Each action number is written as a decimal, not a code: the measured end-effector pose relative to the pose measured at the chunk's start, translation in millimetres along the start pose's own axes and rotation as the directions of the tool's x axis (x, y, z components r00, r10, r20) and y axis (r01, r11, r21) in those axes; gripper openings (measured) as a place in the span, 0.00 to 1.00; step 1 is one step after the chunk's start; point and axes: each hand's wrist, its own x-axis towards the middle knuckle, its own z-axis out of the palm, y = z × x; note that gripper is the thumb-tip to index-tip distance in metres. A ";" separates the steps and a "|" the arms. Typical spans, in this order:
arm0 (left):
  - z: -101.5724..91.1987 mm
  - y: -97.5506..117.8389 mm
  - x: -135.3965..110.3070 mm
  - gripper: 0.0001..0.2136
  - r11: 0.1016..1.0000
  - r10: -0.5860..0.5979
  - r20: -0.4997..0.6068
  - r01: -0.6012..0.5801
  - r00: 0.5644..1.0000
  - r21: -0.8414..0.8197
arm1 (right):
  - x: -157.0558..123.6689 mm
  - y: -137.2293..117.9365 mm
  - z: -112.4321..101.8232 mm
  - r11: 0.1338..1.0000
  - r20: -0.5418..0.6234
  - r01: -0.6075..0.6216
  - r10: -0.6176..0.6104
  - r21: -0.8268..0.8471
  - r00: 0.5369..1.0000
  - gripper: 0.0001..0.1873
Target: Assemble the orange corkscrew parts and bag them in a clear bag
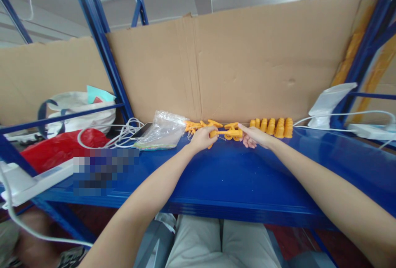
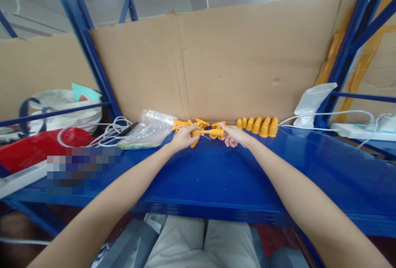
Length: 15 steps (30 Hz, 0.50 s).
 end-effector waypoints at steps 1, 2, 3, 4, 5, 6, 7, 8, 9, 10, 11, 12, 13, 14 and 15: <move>0.1 -0.2 0.2 0.12 1.000 -0.004 0.002 0.004 1.000 -0.002 | 0.0 -0.4 -0.2 1.000 -0.002 -0.008 0.008 0.000 1.000 0.35; 0.2 -0.4 0.3 0.12 1.000 -0.004 0.004 0.004 1.000 -0.003 | -0.3 -0.8 -0.8 1.000 0.003 -0.020 0.020 -0.003 1.000 0.36; 0.5 -0.7 0.4 0.12 1.000 -0.001 0.008 0.001 1.000 -0.003 | -0.8 -1.2 -2.0 0.999 0.020 -0.038 0.038 -0.005 0.999 0.36; 0.9 -0.9 0.5 0.12 1.000 0.004 0.011 -0.004 1.000 -0.005 | -1.5 -1.4 -3.4 0.998 0.046 -0.057 0.058 -0.005 0.997 0.37; 1.3 -1.2 0.5 0.11 1.000 0.008 0.013 -0.008 1.000 -0.006 | -2.2 -1.4 -4.9 0.997 0.076 -0.071 0.071 0.002 0.995 0.36; 1.8 -1.5 0.6 0.11 1.000 0.010 0.011 -0.010 1.000 -0.008 | -2.9 -1.3 -6.3 0.997 0.102 -0.074 0.073 0.014 0.992 0.34; 2.3 -1.8 0.6 0.11 1.000 0.008 0.007 -0.008 1.000 -0.012 | -3.5 -1.0 -7.5 0.998 0.118 -0.063 0.059 0.030 0.991 0.31; 2.8 -2.2 0.6 0.11 1.000 0.004 0.001 -0.004 1.000 -0.017 | -4.1 -0.8 -8.4 0.998 0.120 -0.039 0.033 0.046 0.992 0.26; 3.3 -2.5 0.7 0.11 1.000 0.002 -0.005 -0.002 1.000 -0.021 | -4.7 -0.7 -8.8 0.998 0.109 -0.004 -0.002 0.059 0.994 0.23; 3.7 -2.9 0.8 0.11 1.000 0.002 -0.010 -0.002 1.000 -0.024 | -5.2 -0.9 -8.9 0.997 0.089 0.034 -0.040 0.067 0.995 0.21; 4.1 -3.2 0.9 0.10 1.000 0.004 -0.015 -0.004 1.000 -0.024 | -5.6 -1.5 -8.6 0.996 0.070 0.066 -0.071 0.067 0.995 0.20; 4.5 -3.5 1.0 0.10 1.000 0.009 -0.017 -0.009 1.000 -0.024 | -6.1 -2.3 -8.1 0.994 0.053 0.085 -0.088 0.063 0.995 0.18; 4.8 -3.8 1.1 0.10 1.000 0.016 -0.020 -0.016 1.000 -0.023 | -6.6 -3.4 -7.4 0.994 0.043 0.089 -0.091 0.056 0.995 0.17; 5.2 -4.0 1.2 0.10 0.999 0.023 -0.025 -0.023 0.999 -0.022 | -7.0 -4.7 -6.6 0.996 0.039 0.079 -0.081 0.048 0.996 0.17; 5.7 -4.2 1.2 0.10 0.999 0.030 -0.031 -0.031 0.999 -0.021 | -7.3 -5.9 -5.8 0.997 0.037 0.061 -0.063 0.039 0.997 0.18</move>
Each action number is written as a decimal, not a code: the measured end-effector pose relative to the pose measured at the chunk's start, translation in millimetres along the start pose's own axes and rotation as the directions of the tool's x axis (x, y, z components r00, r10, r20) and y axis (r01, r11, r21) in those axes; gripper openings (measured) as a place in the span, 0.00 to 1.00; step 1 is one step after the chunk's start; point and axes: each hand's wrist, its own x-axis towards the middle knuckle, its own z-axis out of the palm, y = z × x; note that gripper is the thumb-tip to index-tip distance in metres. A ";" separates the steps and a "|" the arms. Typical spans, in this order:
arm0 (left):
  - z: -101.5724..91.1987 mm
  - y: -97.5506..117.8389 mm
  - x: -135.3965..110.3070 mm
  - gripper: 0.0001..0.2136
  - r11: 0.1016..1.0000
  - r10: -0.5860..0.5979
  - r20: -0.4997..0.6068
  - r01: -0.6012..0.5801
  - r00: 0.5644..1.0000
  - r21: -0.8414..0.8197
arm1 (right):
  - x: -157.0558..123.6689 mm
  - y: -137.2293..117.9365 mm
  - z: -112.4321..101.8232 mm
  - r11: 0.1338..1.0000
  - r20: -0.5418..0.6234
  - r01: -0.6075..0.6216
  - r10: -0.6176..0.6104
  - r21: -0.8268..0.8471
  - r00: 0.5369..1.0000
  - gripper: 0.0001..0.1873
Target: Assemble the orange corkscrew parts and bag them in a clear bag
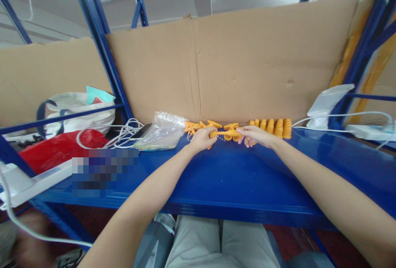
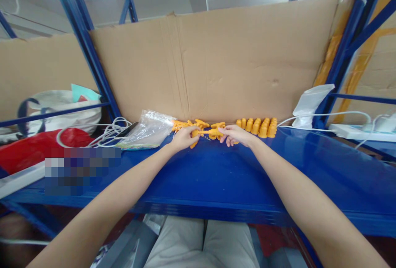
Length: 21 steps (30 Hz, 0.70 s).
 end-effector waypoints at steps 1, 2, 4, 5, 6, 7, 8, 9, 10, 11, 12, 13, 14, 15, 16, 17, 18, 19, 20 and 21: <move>0.5 -0.2 -0.1 0.10 1.000 0.007 -0.008 -0.007 1.000 0.000 | -0.1 -1.0 0.9 1.000 -0.004 -0.022 0.022 -0.010 1.000 0.20; 1.0 -0.3 -0.2 0.10 1.000 0.014 -0.015 -0.014 1.000 0.001 | 0.0 -1.8 1.8 0.999 -0.013 -0.043 0.043 -0.023 0.999 0.23; 1.7 -0.3 -0.4 0.11 1.000 0.020 -0.023 -0.020 1.000 0.001 | 0.6 -2.5 3.4 0.996 -0.048 -0.069 0.067 -0.052 0.997 0.27; 1.9 -0.2 -0.6 0.11 1.000 0.021 -0.023 -0.021 1.000 -0.001 | 1.0 -2.5 4.1 0.995 -0.065 -0.073 0.068 -0.063 0.996 0.28; 2.0 -0.1 -0.7 0.11 1.000 0.019 -0.022 -0.019 1.000 -0.004 | 1.4 -2.3 4.7 0.995 -0.076 -0.069 0.063 -0.069 0.995 0.29; 1.8 0.2 -0.8 0.11 1.000 0.017 -0.020 -0.017 1.000 -0.007 | 1.6 -2.2 5.1 0.995 -0.081 -0.062 0.056 -0.072 0.995 0.29; 1.5 0.5 -0.8 0.11 1.000 0.014 -0.020 -0.014 1.000 -0.009 | 1.7 -2.0 5.2 0.996 -0.080 -0.055 0.049 -0.070 0.996 0.30; 1.1 0.9 -0.8 0.11 1.000 0.010 -0.020 -0.010 1.000 -0.008 | 1.6 -2.0 5.1 0.996 -0.077 -0.052 0.047 -0.067 0.996 0.30; 0.6 1.4 -0.8 0.11 1.000 0.004 -0.022 -0.005 1.000 -0.005 | 1.4 -2.1 4.6 0.997 -0.075 -0.051 0.046 -0.062 0.996 0.31; 0.2 1.8 -0.7 0.11 1.000 -0.002 -0.025 0.002 1.000 0.002 | 1.1 -2.3 3.8 0.997 -0.073 -0.048 0.044 -0.057 0.996 0.30; -0.2 2.1 -0.6 0.11 1.000 -0.008 -0.027 0.008 1.000 0.011 | 0.8 -2.5 2.7 0.998 -0.067 -0.043 0.040 -0.054 0.997 0.29; -0.3 2.3 -0.4 0.10 1.000 -0.012 -0.028 0.013 1.000 0.022 | 0.5 -2.5 1.4 0.998 -0.053 -0.031 0.029 -0.052 0.998 0.27; -0.3 2.4 -0.3 0.10 0.999 -0.015 -0.026 0.016 1.000 0.033 | 0.3 -2.2 -0.1 0.998 -0.031 -0.011 0.010 -0.054 0.999 0.25; -0.2 2.4 -0.1 0.10 0.999 -0.015 -0.023 0.016 1.000 0.042 | 0.3 -1.7 -1.5 0.998 -0.003 0.013 -0.014 -0.058 1.000 0.23; 0.0 2.3 0.0 0.10 0.999 -0.011 -0.018 0.012 1.000 0.049 | 0.4 -0.9 -2.8 0.997 0.024 0.038 -0.036 -0.066 0.999 0.22; 0.3 2.1 0.1 0.10 0.998 -0.005 -0.012 0.006 1.000 0.055 | 0.8 0.1 -4.1 0.995 0.047 0.057 -0.053 -0.079 0.997 0.22; 0.6 1.9 0.1 0.11 0.998 0.001 -0.008 -0.001 1.000 0.060 | 1.2 1.2 -5.1 0.993 0.061 0.074 -0.069 -0.095 0.996 0.22; 0.8 1.8 0.1 0.11 0.998 0.006 -0.007 -0.005 1.000 0.063 | 1.7 2.1 -6.0 0.990 0.067 0.091 -0.084 -0.112 0.994 0.22; 1.0 1.7 0.0 0.11 0.998 0.009 -0.008 -0.009 1.000 0.064 | 2.1 2.8 -6.7 0.986 0.070 0.106 -0.098 -0.130 0.993 0.23; 1.0 1.6 -0.2 0.11 0.998 0.010 -0.012 -0.010 1.000 0.063 | 2.5 3.2 -7.4 0.982 0.072 0.122 -0.112 -0.146 0.991 0.23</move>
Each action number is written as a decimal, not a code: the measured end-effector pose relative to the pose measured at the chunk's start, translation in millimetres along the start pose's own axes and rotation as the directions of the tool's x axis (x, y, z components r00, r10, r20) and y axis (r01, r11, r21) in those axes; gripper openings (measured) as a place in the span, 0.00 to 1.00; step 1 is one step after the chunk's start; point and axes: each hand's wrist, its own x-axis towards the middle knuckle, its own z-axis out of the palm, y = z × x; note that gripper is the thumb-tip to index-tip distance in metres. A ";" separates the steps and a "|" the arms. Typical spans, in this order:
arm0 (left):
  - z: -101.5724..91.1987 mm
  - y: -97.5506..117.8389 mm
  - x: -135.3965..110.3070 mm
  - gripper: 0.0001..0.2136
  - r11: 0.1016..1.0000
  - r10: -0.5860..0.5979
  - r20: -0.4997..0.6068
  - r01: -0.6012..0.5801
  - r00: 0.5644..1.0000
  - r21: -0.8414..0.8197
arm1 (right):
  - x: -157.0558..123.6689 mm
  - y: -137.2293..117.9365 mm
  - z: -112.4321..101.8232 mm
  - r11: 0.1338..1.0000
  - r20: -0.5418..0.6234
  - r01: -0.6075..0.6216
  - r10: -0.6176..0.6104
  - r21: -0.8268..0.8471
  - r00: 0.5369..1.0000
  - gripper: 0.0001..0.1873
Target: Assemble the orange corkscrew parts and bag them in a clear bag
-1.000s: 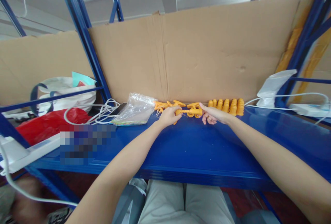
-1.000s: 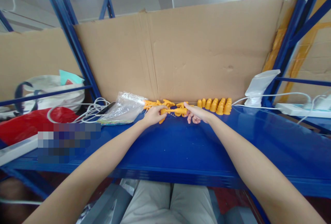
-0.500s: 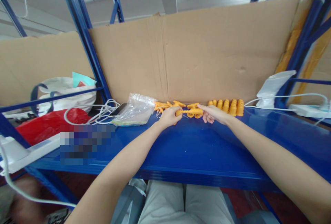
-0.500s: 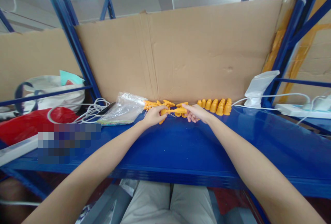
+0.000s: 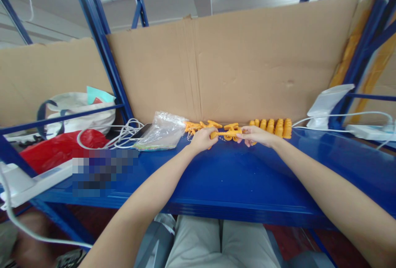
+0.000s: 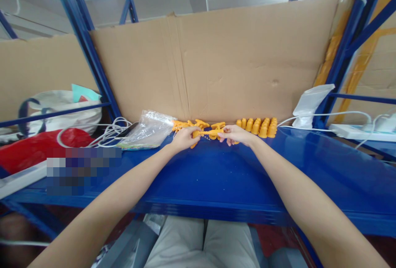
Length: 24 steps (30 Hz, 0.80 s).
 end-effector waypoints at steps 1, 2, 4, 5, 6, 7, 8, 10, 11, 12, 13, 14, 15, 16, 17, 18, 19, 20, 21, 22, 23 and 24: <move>0.1 0.0 -0.2 0.11 1.000 -0.001 -0.005 0.001 1.000 -0.003 | 0.1 0.2 -0.5 1.000 0.003 0.015 -0.015 -0.014 1.000 0.25; 0.1 0.0 -0.3 0.11 1.000 -0.001 -0.010 0.001 1.000 -0.006 | 0.1 0.1 -1.1 0.999 0.007 0.027 -0.027 -0.023 1.000 0.26; 0.4 -0.2 -0.6 0.10 1.000 0.002 -0.016 -0.002 1.000 -0.011 | -0.1 -0.2 -1.9 0.999 0.016 0.039 -0.039 -0.033 0.999 0.29; 0.7 -0.3 -0.7 0.10 1.000 0.007 -0.017 -0.007 1.000 -0.011 | -0.2 -0.2 -2.2 0.999 0.022 0.039 -0.038 -0.036 0.999 0.29; 1.0 -0.5 -0.7 0.10 1.000 0.011 -0.017 -0.012 1.000 -0.011 | -0.3 -0.1 -2.4 0.999 0.026 0.035 -0.034 -0.038 0.999 0.30; 1.5 -0.7 -0.7 0.10 1.000 0.016 -0.018 -0.016 1.000 -0.010 | -0.4 0.2 -2.5 0.999 0.030 0.028 -0.027 -0.040 0.999 0.31; 1.9 -0.9 -0.6 0.10 1.000 0.017 -0.018 -0.017 1.000 -0.009 | -0.3 0.7 -2.4 0.999 0.033 0.022 -0.020 -0.040 0.999 0.31; 2.6 -1.2 -0.4 0.10 1.000 0.012 -0.021 -0.013 1.000 -0.009 | -0.1 1.6 -2.0 0.999 0.035 0.008 -0.007 -0.038 0.999 0.31; 2.6 -1.3 -0.3 0.10 1.000 0.010 -0.023 -0.010 1.000 -0.010 | 0.0 1.9 -1.6 0.999 0.031 0.002 -0.001 -0.034 1.000 0.31; 2.5 -1.4 -0.2 0.10 1.000 0.009 -0.025 -0.009 1.000 -0.011 | 0.1 1.9 -1.2 1.000 0.026 -0.004 0.005 -0.030 1.000 0.31; 2.2 -1.4 -0.1 0.10 1.000 0.010 -0.025 -0.010 1.000 -0.013 | 0.3 1.6 -0.7 1.000 0.018 -0.009 0.009 -0.025 1.000 0.30; 1.7 -1.3 0.0 0.09 1.000 0.010 -0.024 -0.011 1.000 -0.016 | 0.4 1.1 -0.2 1.000 0.009 -0.014 0.014 -0.021 1.000 0.30; 1.1 -1.2 0.0 0.09 1.000 0.010 -0.022 -0.010 1.000 -0.018 | 0.5 0.5 0.3 1.000 -0.002 -0.019 0.019 -0.018 1.000 0.29; 0.4 -1.0 0.0 0.08 1.000 0.007 -0.018 -0.007 1.000 -0.021 | 0.6 -0.2 0.8 1.000 -0.013 -0.024 0.024 -0.017 1.000 0.28; -0.1 -0.7 0.0 0.08 1.000 0.001 -0.014 -0.001 1.000 -0.023 | 0.8 -0.9 1.2 0.999 -0.024 -0.028 0.028 -0.015 0.999 0.27; -0.5 -0.2 -0.1 0.08 1.000 -0.007 -0.011 0.007 1.000 -0.024 | 1.0 -1.5 1.5 0.999 -0.033 -0.032 0.031 -0.013 0.999 0.27; -0.7 0.3 -0.2 0.09 1.000 -0.015 -0.010 0.015 1.000 -0.025 | 1.3 -1.9 1.8 0.999 -0.041 -0.035 0.034 -0.010 0.999 0.26; -0.8 0.9 -0.4 0.10 0.999 -0.022 -0.010 0.022 1.000 -0.025 | 1.6 -2.1 1.9 0.999 -0.046 -0.038 0.037 -0.007 0.998 0.26; -0.6 1.6 -0.6 0.11 0.999 -0.028 -0.012 0.028 1.000 -0.025 | 1.9 -2.0 2.1 0.999 -0.051 -0.040 0.040 -0.004 0.998 0.25; -0.4 2.2 -0.8 0.12 0.999 -0.031 -0.014 0.031 0.999 -0.024 | 2.1 -1.8 2.2 0.999 -0.056 -0.041 0.041 -0.001 0.998 0.25; -0.1 2.8 -1.0 0.13 0.999 -0.032 -0.019 0.032 0.999 -0.023 | 2.3 -1.4 2.2 0.999 -0.062 -0.042 0.042 0.001 0.997 0.25; 0.2 3.2 -1.1 0.13 0.999 -0.033 -0.024 0.032 0.999 -0.023 | 2.5 -1.0 2.3 0.999 -0.067 -0.041 0.041 0.003 0.997 0.24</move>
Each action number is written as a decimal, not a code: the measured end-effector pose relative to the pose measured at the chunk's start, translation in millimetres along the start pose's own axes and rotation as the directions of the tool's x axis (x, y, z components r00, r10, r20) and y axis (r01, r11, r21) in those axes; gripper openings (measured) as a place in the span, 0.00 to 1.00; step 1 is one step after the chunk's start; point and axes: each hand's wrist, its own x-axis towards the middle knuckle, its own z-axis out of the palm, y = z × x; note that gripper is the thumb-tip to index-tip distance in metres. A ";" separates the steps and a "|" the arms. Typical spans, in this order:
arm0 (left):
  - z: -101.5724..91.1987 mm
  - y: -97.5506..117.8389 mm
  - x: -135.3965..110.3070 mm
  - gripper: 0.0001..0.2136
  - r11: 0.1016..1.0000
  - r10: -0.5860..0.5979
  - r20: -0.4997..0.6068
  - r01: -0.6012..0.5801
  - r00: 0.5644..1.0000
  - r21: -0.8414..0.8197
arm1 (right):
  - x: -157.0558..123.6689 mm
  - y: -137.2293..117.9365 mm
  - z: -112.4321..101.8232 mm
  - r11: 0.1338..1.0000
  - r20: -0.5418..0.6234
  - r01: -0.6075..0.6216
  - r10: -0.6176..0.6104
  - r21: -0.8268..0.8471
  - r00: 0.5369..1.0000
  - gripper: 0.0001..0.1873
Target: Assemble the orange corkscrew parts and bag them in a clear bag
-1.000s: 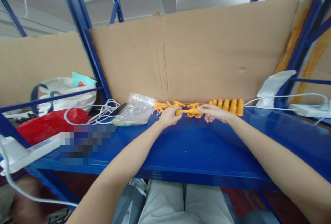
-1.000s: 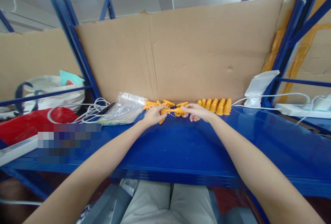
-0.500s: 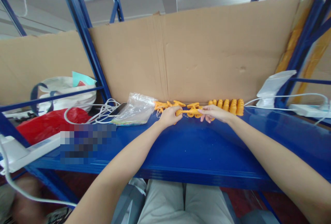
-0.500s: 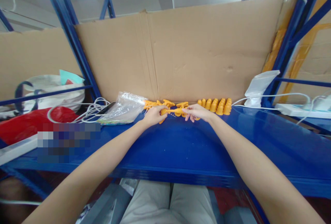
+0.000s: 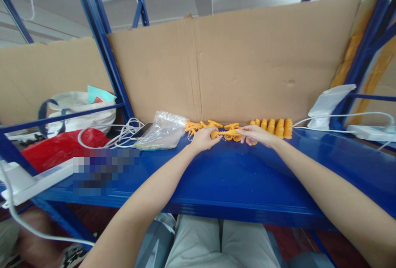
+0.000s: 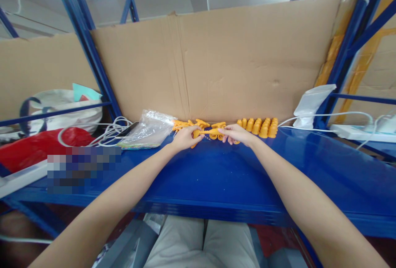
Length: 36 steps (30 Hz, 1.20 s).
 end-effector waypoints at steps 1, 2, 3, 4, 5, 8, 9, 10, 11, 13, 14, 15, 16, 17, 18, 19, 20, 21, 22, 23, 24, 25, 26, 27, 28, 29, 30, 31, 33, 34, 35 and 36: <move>0.3 0.3 -0.1 0.13 1.000 -0.001 -0.004 0.001 1.000 0.000 | 0.2 0.5 0.1 1.000 -0.006 0.002 -0.002 0.001 1.000 0.24; 0.5 0.4 -0.1 0.13 1.000 -0.002 -0.006 0.002 1.000 -0.001 | 0.3 1.0 0.1 1.000 -0.011 0.005 -0.005 0.001 1.000 0.24; 0.7 0.4 0.0 0.13 1.000 -0.003 -0.006 0.003 1.000 -0.003 | 0.5 1.5 0.2 1.000 -0.014 0.007 -0.007 0.000 1.000 0.25; 0.8 0.3 0.2 0.13 1.000 -0.006 -0.007 0.006 1.000 -0.007 | 0.7 1.9 0.2 1.000 -0.014 0.010 -0.010 0.000 1.000 0.25; 0.9 0.2 0.3 0.13 1.000 -0.010 -0.007 0.009 1.000 -0.012 | 0.9 2.2 0.2 1.000 -0.013 0.014 -0.014 0.000 1.000 0.25; 0.6 0.2 0.6 0.12 1.000 -0.020 -0.008 0.019 1.000 -0.023 | 1.4 2.4 0.5 1.000 -0.009 0.021 -0.021 0.008 1.000 0.24; 0.5 0.4 0.7 0.12 0.999 -0.023 -0.007 0.022 1.000 -0.024 | 1.5 2.3 0.7 1.000 -0.011 0.020 -0.020 0.014 1.000 0.24; 0.3 0.7 0.7 0.12 0.999 -0.024 -0.006 0.024 1.000 -0.024 | 1.5 2.1 0.9 1.000 -0.015 0.015 -0.015 0.019 1.000 0.23; 0.0 0.9 0.7 0.12 0.999 -0.025 -0.004 0.024 1.000 -0.023 | 1.5 1.9 1.0 1.000 -0.018 0.008 -0.008 0.022 1.000 0.22; -0.3 1.4 0.6 0.12 1.000 -0.023 0.001 0.023 1.000 -0.022 | 1.5 1.3 1.4 1.000 -0.023 -0.007 0.007 0.022 1.000 0.21; -0.4 1.6 0.7 0.12 1.000 -0.022 0.003 0.022 1.000 -0.021 | 1.5 1.1 1.5 1.000 -0.025 -0.012 0.013 0.020 1.000 0.20; -0.4 1.6 0.7 0.12 1.000 -0.021 0.005 0.021 1.000 -0.019 | 1.6 0.9 1.6 1.000 -0.025 -0.017 0.017 0.017 1.000 0.20; -0.4 1.7 0.8 0.12 1.000 -0.020 0.006 0.020 1.000 -0.016 | 1.7 0.7 1.6 1.000 -0.026 -0.019 0.019 0.015 0.999 0.19; -0.3 1.6 0.9 0.12 1.000 -0.019 0.006 0.020 1.000 -0.012 | 1.8 0.7 1.5 1.000 -0.025 -0.020 0.020 0.015 0.999 0.19; -0.2 1.5 1.0 0.12 1.000 -0.019 0.006 0.020 1.000 -0.007 | 2.0 0.8 1.5 1.000 -0.023 -0.021 0.021 0.015 1.000 0.18; -0.1 1.3 1.2 0.12 1.000 -0.020 0.006 0.020 1.000 -0.002 | 2.1 1.0 1.4 1.000 -0.019 -0.019 0.020 0.016 1.000 0.18; 0.1 1.0 1.3 0.12 1.000 -0.023 0.006 0.022 1.000 0.002 | 2.3 1.3 1.3 1.000 -0.015 -0.016 0.016 0.019 1.000 0.18; 0.2 0.6 1.5 0.12 1.000 -0.027 0.004 0.027 1.000 0.005 | 2.4 1.6 1.3 1.000 -0.011 -0.008 0.008 0.025 1.000 0.18; 0.4 0.1 1.6 0.12 0.999 -0.032 0.001 0.032 0.999 0.005 | 2.4 2.1 1.2 0.999 -0.008 0.003 -0.003 0.035 1.000 0.17; 0.5 -0.5 1.7 0.12 0.999 -0.037 -0.004 0.037 0.999 0.004 | 2.3 2.6 1.2 0.999 -0.005 0.015 -0.015 0.047 1.000 0.17; 0.6 -1.1 1.8 0.11 0.999 -0.040 -0.011 0.040 0.999 0.001 | 2.2 3.2 1.2 0.998 -0.004 0.028 -0.028 0.061 1.000 0.18; 0.7 -1.6 1.9 0.11 0.999 -0.043 -0.019 0.042 0.999 -0.003 | 2.0 3.7 1.2 0.996 -0.004 0.040 -0.040 0.075 0.999 0.19; 0.6 -2.1 1.9 0.11 0.999 -0.045 -0.026 0.045 0.999 -0.006 | 1.9 4.3 1.2 0.995 -0.004 0.051 -0.051 0.085 0.999 0.20; 0.5 -2.4 1.8 0.10 0.999 -0.047 -0.031 0.046 0.998 -0.011 | 1.8 4.8 1.1 0.994 -0.003 0.060 -0.060 0.089 0.998 0.20; 0.4 -2.7 1.7 0.10 0.999 -0.050 -0.035 0.049 0.998 -0.016 | 1.7 5.1 0.9 0.994 -0.001 0.068 -0.068 0.086 0.998 0.20; 0.3 -2.8 1.6 0.10 0.998 -0.053 -0.037 0.052 0.998 -0.023 | 1.6 5.1 0.7 0.994 0.002 0.076 -0.077 0.079 0.997 0.19; 0.1 -2.8 1.5 0.10 0.998 -0.055 -0.039 0.054 0.998 -0.032 | 1.5 4.8 0.5 0.994 0.004 0.086 -0.086 0.071 0.996 0.19; 0.1 -2.8 1.3 0.09 0.998 -0.054 -0.041 0.053 0.998 -0.041 | 1.2 4.2 0.4 0.993 0.006 0.096 -0.096 0.063 0.995 0.19; 0.2 -2.8 0.9 0.09 0.997 -0.049 -0.049 0.046 0.998 -0.058 | 0.0 1.8 0.4 0.992 0.006 0.115 -0.115 0.054 0.993 0.20; 0.5 -2.8 0.6 0.09 0.997 -0.045 -0.054 0.042 0.998 -0.063 | -0.8 0.3 0.6 0.991 0.003 0.122 -0.122 0.051 0.993 0.21; 0.8 -2.8 0.3 0.09 0.997 -0.039 -0.058 0.035 0.998 -0.066 | -1.6 -1.2 0.9 0.991 -0.001 0.124 -0.124 0.049 0.992 0.21; 1.1 -2.7 0.1 0.08 0.997 -0.033 -0.062 0.029 0.998 -0.067 | -2.3 -2.3 1.5 0.991 -0.005 0.121 -0.121 0.047 0.993 0.21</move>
